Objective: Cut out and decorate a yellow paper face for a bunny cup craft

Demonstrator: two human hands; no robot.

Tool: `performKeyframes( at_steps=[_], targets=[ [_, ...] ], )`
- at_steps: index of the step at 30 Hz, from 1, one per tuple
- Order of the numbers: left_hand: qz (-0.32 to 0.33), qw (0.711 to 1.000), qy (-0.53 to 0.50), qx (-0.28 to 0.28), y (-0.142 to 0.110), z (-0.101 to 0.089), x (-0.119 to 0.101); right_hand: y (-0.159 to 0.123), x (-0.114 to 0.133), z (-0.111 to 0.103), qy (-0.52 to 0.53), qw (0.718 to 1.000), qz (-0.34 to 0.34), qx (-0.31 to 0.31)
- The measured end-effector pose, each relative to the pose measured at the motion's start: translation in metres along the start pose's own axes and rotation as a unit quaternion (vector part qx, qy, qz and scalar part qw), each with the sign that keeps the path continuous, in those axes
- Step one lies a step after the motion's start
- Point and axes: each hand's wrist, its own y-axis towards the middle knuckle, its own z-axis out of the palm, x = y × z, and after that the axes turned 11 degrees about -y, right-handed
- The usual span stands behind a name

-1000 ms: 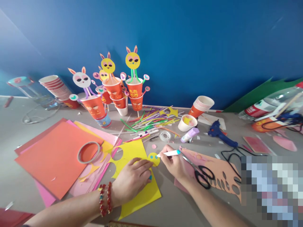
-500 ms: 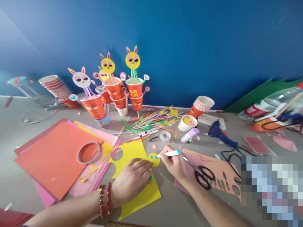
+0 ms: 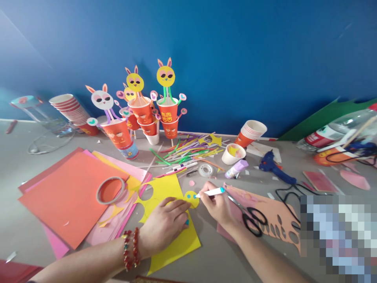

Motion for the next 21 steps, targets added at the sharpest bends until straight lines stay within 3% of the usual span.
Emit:
performKeyframes(
  at_steps=[8, 21],
  targets=[
    [0.000, 1.000, -0.001, -0.001, 0.0001, 0.0009, 0.0004, -0.0014, -0.0036, 0.0023, -0.003, 1.000, 0.008, 0.001],
    [-0.008, 1.000, -0.025, -0.006, 0.0008, 0.0013, -0.0040, 0.0022, 0.0059, -0.0023, 0.127, 0.992, 0.023, -0.013]
  ],
)
